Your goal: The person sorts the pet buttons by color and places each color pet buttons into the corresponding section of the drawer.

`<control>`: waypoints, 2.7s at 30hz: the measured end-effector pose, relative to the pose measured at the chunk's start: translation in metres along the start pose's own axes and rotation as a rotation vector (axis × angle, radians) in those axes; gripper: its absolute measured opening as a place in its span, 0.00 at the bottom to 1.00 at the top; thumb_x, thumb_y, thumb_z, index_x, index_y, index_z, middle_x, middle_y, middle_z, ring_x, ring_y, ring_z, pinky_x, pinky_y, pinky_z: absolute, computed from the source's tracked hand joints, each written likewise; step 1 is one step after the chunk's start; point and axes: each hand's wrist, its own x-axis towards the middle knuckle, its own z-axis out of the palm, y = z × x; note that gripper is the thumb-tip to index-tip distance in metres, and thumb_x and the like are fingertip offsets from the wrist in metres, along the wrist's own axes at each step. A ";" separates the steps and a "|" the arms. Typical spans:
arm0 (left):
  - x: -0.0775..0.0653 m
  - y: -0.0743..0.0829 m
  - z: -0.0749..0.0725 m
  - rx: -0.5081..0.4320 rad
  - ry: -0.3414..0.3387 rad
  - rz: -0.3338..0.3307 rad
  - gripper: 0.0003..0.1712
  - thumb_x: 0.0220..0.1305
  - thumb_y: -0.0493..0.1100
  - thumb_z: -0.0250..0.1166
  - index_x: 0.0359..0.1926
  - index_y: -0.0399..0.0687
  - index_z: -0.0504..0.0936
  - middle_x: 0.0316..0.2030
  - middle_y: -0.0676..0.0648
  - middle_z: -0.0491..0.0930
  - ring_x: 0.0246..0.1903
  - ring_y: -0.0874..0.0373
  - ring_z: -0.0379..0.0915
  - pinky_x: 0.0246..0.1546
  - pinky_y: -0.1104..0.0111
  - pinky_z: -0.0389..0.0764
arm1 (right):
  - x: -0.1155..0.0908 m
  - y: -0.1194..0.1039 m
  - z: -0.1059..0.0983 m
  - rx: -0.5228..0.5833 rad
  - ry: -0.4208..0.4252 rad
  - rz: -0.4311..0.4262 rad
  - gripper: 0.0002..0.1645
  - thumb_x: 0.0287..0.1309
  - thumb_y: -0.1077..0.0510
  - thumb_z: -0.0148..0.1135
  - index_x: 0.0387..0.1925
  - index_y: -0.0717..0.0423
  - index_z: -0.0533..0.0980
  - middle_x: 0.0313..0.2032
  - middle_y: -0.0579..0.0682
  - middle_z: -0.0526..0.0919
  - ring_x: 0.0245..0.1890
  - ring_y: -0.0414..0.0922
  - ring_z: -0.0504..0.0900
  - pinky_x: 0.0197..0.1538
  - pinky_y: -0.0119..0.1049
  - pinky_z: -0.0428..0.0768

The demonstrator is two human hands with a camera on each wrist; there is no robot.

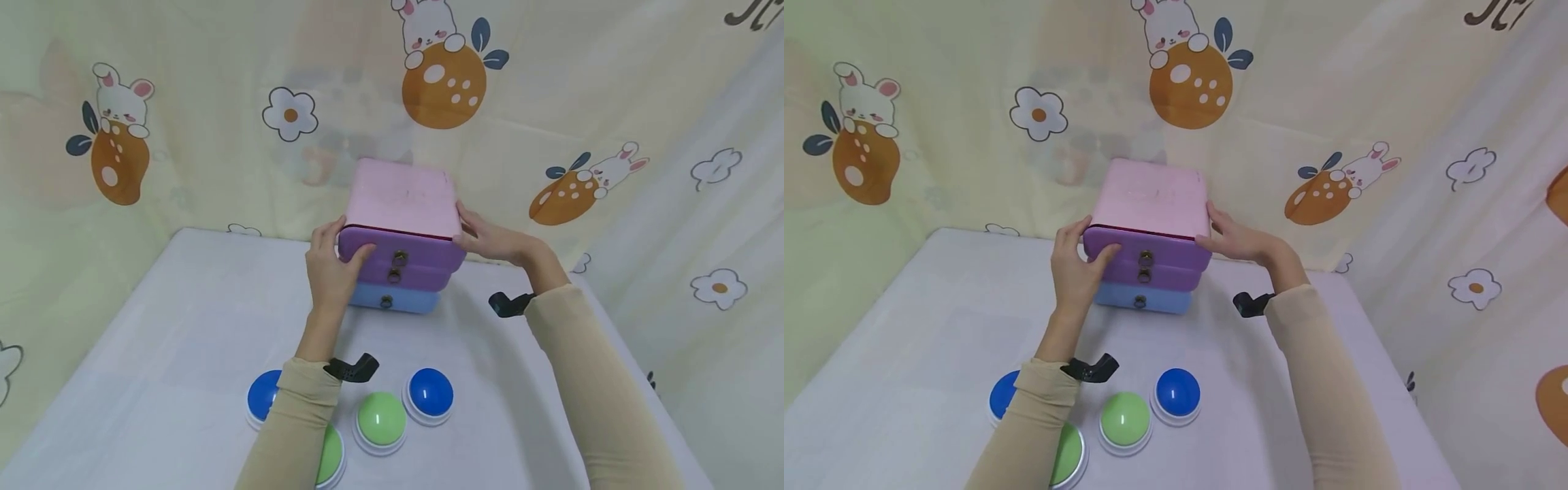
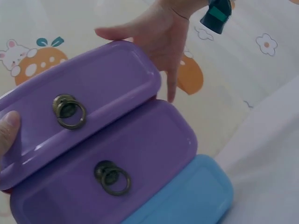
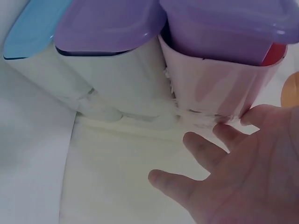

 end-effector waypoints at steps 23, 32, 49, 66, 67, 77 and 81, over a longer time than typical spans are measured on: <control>-0.002 -0.003 0.007 -0.024 0.114 -0.036 0.36 0.48 0.48 0.72 0.59 0.41 0.75 0.42 0.40 0.77 0.44 0.47 0.75 0.44 0.54 0.67 | 0.008 -0.029 0.003 -0.390 0.159 0.009 0.71 0.44 0.31 0.68 0.75 0.48 0.34 0.75 0.52 0.32 0.75 0.56 0.37 0.71 0.60 0.49; 0.004 -0.007 -0.004 -0.075 0.066 -0.069 0.32 0.52 0.44 0.73 0.58 0.44 0.74 0.45 0.40 0.75 0.46 0.49 0.73 0.49 0.58 0.71 | 0.009 -0.028 0.005 -0.391 0.183 0.048 0.69 0.44 0.31 0.67 0.75 0.44 0.36 0.76 0.50 0.34 0.75 0.54 0.38 0.72 0.60 0.47; -0.019 0.049 -0.010 -0.365 -0.064 -0.444 0.09 0.59 0.32 0.59 0.40 0.40 0.82 0.38 0.44 0.81 0.38 0.58 0.73 0.39 0.73 0.74 | 0.007 -0.056 0.008 -0.477 0.084 0.179 0.74 0.48 0.31 0.63 0.72 0.59 0.24 0.74 0.60 0.28 0.74 0.60 0.37 0.71 0.62 0.44; -0.048 0.057 0.031 -0.976 0.138 -1.171 0.17 0.65 0.35 0.54 0.54 0.38 0.67 0.40 0.50 0.67 0.41 0.60 0.65 0.57 0.66 0.67 | 0.009 -0.053 0.010 -0.362 0.034 0.207 0.76 0.50 0.32 0.63 0.69 0.57 0.16 0.73 0.62 0.26 0.74 0.59 0.33 0.72 0.61 0.45; -0.049 0.056 0.033 -1.001 0.146 -1.191 0.15 0.66 0.35 0.54 0.52 0.37 0.68 0.39 0.49 0.66 0.40 0.59 0.65 0.58 0.65 0.67 | 0.009 -0.053 0.010 -0.361 0.034 0.206 0.76 0.50 0.32 0.63 0.69 0.57 0.17 0.73 0.62 0.26 0.74 0.59 0.33 0.72 0.60 0.45; -0.054 0.044 0.041 -1.291 0.201 -1.307 0.23 0.70 0.36 0.41 0.62 0.27 0.61 0.48 0.40 0.66 0.59 0.48 0.62 0.69 0.63 0.60 | 0.009 -0.056 0.012 -0.351 0.002 0.248 0.76 0.50 0.31 0.62 0.69 0.55 0.15 0.73 0.60 0.24 0.74 0.57 0.30 0.72 0.60 0.42; -0.056 0.042 0.043 -1.313 0.134 -1.317 0.24 0.70 0.36 0.39 0.64 0.28 0.60 0.47 0.41 0.64 0.59 0.48 0.60 0.68 0.63 0.60 | 0.009 -0.057 0.011 -0.363 -0.001 0.270 0.76 0.50 0.30 0.61 0.69 0.54 0.15 0.73 0.61 0.25 0.74 0.58 0.30 0.72 0.60 0.43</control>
